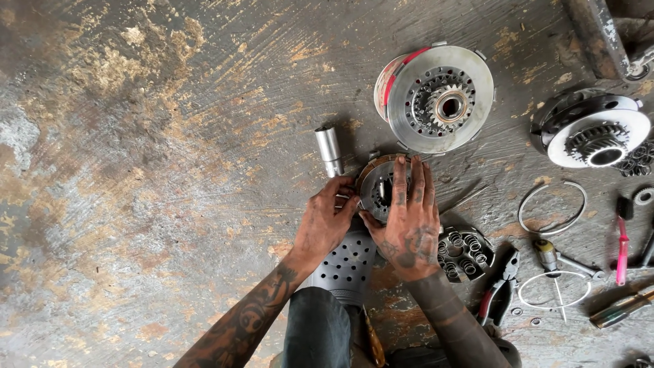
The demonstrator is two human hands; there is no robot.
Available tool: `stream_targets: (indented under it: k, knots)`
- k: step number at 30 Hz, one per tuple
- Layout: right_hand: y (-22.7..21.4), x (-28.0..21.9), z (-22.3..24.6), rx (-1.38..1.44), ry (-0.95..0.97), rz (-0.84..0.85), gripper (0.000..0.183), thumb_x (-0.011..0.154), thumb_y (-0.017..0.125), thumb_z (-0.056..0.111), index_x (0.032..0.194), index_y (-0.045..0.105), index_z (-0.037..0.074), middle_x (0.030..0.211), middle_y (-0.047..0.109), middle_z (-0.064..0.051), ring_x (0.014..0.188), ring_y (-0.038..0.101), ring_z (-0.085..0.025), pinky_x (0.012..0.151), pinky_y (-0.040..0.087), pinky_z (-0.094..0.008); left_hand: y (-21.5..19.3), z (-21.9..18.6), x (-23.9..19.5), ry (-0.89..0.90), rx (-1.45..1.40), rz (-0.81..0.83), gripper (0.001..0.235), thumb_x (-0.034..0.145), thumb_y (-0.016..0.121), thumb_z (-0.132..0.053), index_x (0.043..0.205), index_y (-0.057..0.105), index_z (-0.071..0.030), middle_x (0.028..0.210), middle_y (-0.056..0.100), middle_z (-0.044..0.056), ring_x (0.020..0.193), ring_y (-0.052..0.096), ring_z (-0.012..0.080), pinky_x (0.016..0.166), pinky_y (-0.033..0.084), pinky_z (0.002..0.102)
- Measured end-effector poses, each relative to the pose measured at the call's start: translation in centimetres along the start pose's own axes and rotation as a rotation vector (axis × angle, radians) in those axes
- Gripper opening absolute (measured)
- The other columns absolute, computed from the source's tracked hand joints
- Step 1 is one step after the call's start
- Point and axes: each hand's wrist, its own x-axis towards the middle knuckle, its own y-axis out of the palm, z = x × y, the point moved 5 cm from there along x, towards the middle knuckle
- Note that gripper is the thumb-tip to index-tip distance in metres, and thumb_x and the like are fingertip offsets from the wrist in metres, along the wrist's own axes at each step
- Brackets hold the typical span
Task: The person sits on the workshop floor and handles motorcycle clutch friction plates and steel plates, holding them up, turning them over and comparing them side by side. They then pick up the clutch hub and press the plates into place, working among scattered engine parts and hand tools.
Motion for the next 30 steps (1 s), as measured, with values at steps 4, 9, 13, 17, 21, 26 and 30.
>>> stream_targets:
  k: [4,9,13,17,21,26,30]
  knots:
    - [0.3,-0.4,-0.7,0.008,-0.012,0.069,0.122,0.074,0.081,0.061,0.168,0.017,0.015,0.159,0.036,-0.024,0.146,0.04,-0.045,0.103,0.052,-0.06,0.0,-0.2,-0.1,0.009,-0.005,-0.009,0.035,0.1,0.061,-0.013,0.132,0.059,0.001,0.114,0.074,0.025,0.105,0.075,0.0391,0.085,0.066,0.046]
    - [1.0,-0.2,-1.3,0.015,-0.009,0.052,0.126,0.071,0.083,0.063,0.168,0.017,0.016,0.158,0.036,-0.025,0.144,0.041,-0.046,0.102,0.053,-0.062,0.0,0.1,0.1,0.024,0.007,-0.005,0.034,0.1,0.061,-0.013,0.132,0.059,-0.001,0.114,0.074,0.024,0.103,0.075,0.0385,0.084,0.066,0.045]
    - [0.4,-0.1,-1.3,0.068,-0.021,0.025,0.126,0.071,0.084,0.06,0.168,0.016,0.016,0.152,0.039,-0.023,0.139,0.045,-0.044,0.099,0.055,-0.063,0.2,0.7,0.3,0.032,0.004,0.001,0.034,0.1,0.061,-0.012,0.132,0.059,-0.001,0.115,0.073,0.024,0.104,0.075,0.0383,0.085,0.066,0.046]
    - [0.5,0.0,-1.5,0.064,-0.021,-0.015,0.129,0.066,0.088,0.061,0.167,0.021,0.016,0.149,0.044,-0.022,0.136,0.049,-0.044,0.096,0.057,-0.062,0.1,0.0,0.2,0.023,0.03,0.006,0.035,0.1,0.061,-0.011,0.133,0.058,-0.001,0.114,0.073,0.024,0.103,0.075,0.0381,0.085,0.066,0.045]
    - [0.5,0.1,-1.2,0.032,-0.053,-0.052,0.128,0.067,0.086,0.063,0.167,0.022,0.016,0.148,0.042,-0.021,0.136,0.048,-0.042,0.097,0.058,-0.06,-0.1,-0.4,0.1,0.016,0.065,0.021,0.035,0.101,0.059,-0.011,0.134,0.057,0.001,0.116,0.072,0.026,0.104,0.075,0.0381,0.085,0.067,0.045]
    - [0.4,0.2,-1.1,0.018,-0.074,-0.073,0.126,0.069,0.085,0.064,0.167,0.022,0.016,0.146,0.043,-0.021,0.136,0.048,-0.042,0.098,0.057,-0.061,0.0,-0.1,0.2,0.03,0.054,0.031,0.034,0.101,0.059,-0.011,0.134,0.058,0.0,0.115,0.072,0.025,0.104,0.075,0.0376,0.085,0.067,0.044]
    - [0.4,0.2,-1.4,0.064,-0.076,-0.057,0.125,0.071,0.083,0.069,0.167,0.023,0.016,0.148,0.042,-0.024,0.136,0.047,-0.043,0.1,0.054,-0.063,0.0,0.1,0.4,0.052,0.035,0.016,0.034,0.1,0.061,-0.011,0.133,0.059,0.0,0.114,0.072,0.025,0.103,0.075,0.0379,0.084,0.066,0.045]
